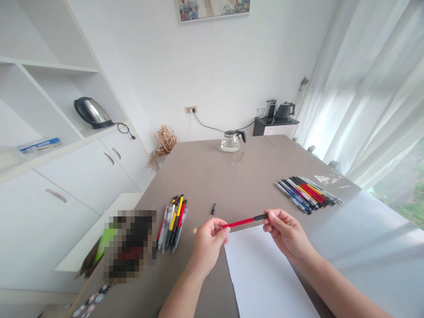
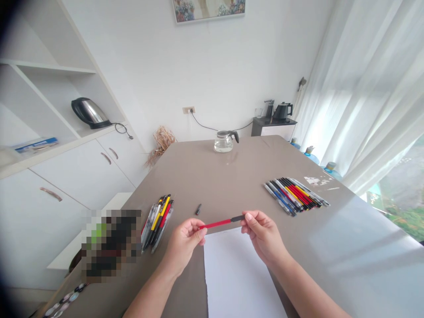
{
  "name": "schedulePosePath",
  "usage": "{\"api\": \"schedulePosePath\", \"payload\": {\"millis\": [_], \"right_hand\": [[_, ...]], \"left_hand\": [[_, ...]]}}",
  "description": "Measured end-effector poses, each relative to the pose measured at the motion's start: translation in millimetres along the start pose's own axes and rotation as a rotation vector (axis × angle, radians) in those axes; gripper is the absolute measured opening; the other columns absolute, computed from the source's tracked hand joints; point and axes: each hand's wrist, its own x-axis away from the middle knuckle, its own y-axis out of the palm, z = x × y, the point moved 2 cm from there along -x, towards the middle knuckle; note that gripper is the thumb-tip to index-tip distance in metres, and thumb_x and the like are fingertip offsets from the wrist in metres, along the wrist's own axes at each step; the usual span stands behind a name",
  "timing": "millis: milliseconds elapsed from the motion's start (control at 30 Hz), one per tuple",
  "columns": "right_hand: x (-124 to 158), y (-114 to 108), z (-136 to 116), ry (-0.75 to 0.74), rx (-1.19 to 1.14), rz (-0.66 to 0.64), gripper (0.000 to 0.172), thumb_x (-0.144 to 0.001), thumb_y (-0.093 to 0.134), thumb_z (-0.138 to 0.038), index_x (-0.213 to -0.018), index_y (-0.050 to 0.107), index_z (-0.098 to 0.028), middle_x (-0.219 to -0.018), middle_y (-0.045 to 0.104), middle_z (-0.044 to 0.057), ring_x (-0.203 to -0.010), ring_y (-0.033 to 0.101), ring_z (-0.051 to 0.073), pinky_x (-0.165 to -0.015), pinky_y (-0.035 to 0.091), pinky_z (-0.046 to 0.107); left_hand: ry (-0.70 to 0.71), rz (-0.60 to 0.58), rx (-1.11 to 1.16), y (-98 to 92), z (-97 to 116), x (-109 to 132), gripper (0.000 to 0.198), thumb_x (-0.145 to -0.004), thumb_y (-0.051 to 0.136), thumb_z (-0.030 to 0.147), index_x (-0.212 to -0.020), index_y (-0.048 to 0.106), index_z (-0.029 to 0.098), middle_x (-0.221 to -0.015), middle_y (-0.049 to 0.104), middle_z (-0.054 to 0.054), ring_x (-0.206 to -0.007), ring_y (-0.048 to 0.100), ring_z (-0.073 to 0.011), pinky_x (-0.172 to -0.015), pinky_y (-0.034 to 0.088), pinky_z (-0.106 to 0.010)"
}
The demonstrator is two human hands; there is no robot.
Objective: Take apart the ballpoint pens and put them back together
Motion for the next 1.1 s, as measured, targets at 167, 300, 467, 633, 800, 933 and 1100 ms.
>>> {"api": "schedulePosePath", "payload": {"millis": [167, 300, 467, 633, 800, 933, 1100], "right_hand": [[0.1, -0.8, -0.7, 0.004, 0.0, 0.0, 0.014, -0.07, 0.062, -0.031, -0.077, 0.062, -0.019, -0.061, 0.058, 0.001, -0.053, 0.048, 0.01, -0.052, 0.037, 0.024], [1.1, -1.2, -2.9, 0.0, -0.002, -0.004, 0.012, -0.071, 0.062, -0.029, -0.077, 0.062, -0.019, -0.061, 0.058, 0.001, -0.053, 0.048, 0.009, -0.052, 0.036, 0.023], [2.0, -0.6, -5.0, 0.007, -0.002, -0.001, 0.013, -0.07, 0.063, -0.03, -0.076, 0.062, -0.019, -0.06, 0.058, 0.001, -0.053, 0.048, 0.009, -0.053, 0.037, 0.023], [1.4, -0.8, -6.0, -0.005, -0.03, -0.004, 0.014, -0.071, 0.061, -0.031, -0.077, 0.062, -0.019, -0.06, 0.056, 0.001, -0.053, 0.047, 0.01, -0.053, 0.037, 0.024], [3.3, 2.0, -8.4, 0.009, -0.052, -0.06, 0.015, -0.069, 0.063, -0.025, -0.083, 0.059, -0.021, -0.061, 0.053, -0.001, -0.055, 0.048, 0.01, -0.056, 0.038, 0.025], [4.1, 2.8, -11.2, -0.006, -0.03, -0.085, 0.015, -0.07, 0.063, -0.021, -0.084, 0.058, -0.022, -0.062, 0.053, -0.002, -0.057, 0.049, 0.01, -0.058, 0.037, 0.025], [3.2, 2.9, -16.5, -0.064, -0.034, -0.07, 0.009, -0.074, 0.058, -0.026, -0.082, 0.055, -0.023, -0.084, 0.06, 0.002, -0.059, 0.05, 0.01, -0.06, 0.039, 0.026]], "left_hand": [[-0.065, 0.016, -0.083, -1.0, -0.6, 0.8, 0.033, -0.073, 0.05, 0.046, -0.071, 0.056, 0.014, -0.058, 0.056, -0.001, -0.046, 0.05, -0.0103, -0.047, 0.041, -0.022], [-0.062, -0.031, -0.032, 0.3, -2.0, 1.1, 0.035, -0.072, 0.053, 0.044, -0.087, 0.057, 0.013, -0.061, 0.056, 0.0, -0.048, 0.051, -0.0096, -0.051, 0.042, -0.023], [0.001, -0.028, -0.038, 0.1, -1.1, 0.1, 0.027, -0.069, 0.058, 0.038, -0.084, 0.056, 0.015, -0.061, 0.054, 0.002, -0.047, 0.048, -0.0085, -0.051, 0.04, -0.022], [-0.05, -0.058, -0.109, 0.4, -4.4, 0.1, 0.032, -0.073, 0.049, 0.046, -0.072, 0.055, 0.015, -0.058, 0.054, 0.001, -0.043, 0.045, -0.0082, -0.046, 0.037, -0.02], [-0.093, -0.161, -0.116, 3.5, -11.5, 2.0, 0.031, -0.074, 0.049, 0.045, -0.073, 0.055, 0.015, -0.059, 0.054, 0.001, -0.042, 0.043, -0.0072, -0.044, 0.036, -0.02], [-0.119, -0.199, -0.062, 1.5, -12.8, 1.5, 0.026, -0.074, 0.05, 0.041, -0.074, 0.055, 0.015, -0.06, 0.053, 0.002, -0.043, 0.044, -0.0066, -0.047, 0.036, -0.02], [-0.153, -0.188, 0.001, -2.1, -12.3, -0.9, 0.025, -0.072, 0.053, 0.039, -0.074, 0.055, 0.015, -0.06, 0.053, 0.002, -0.044, 0.044, -0.0066, -0.047, 0.036, -0.02]]}}
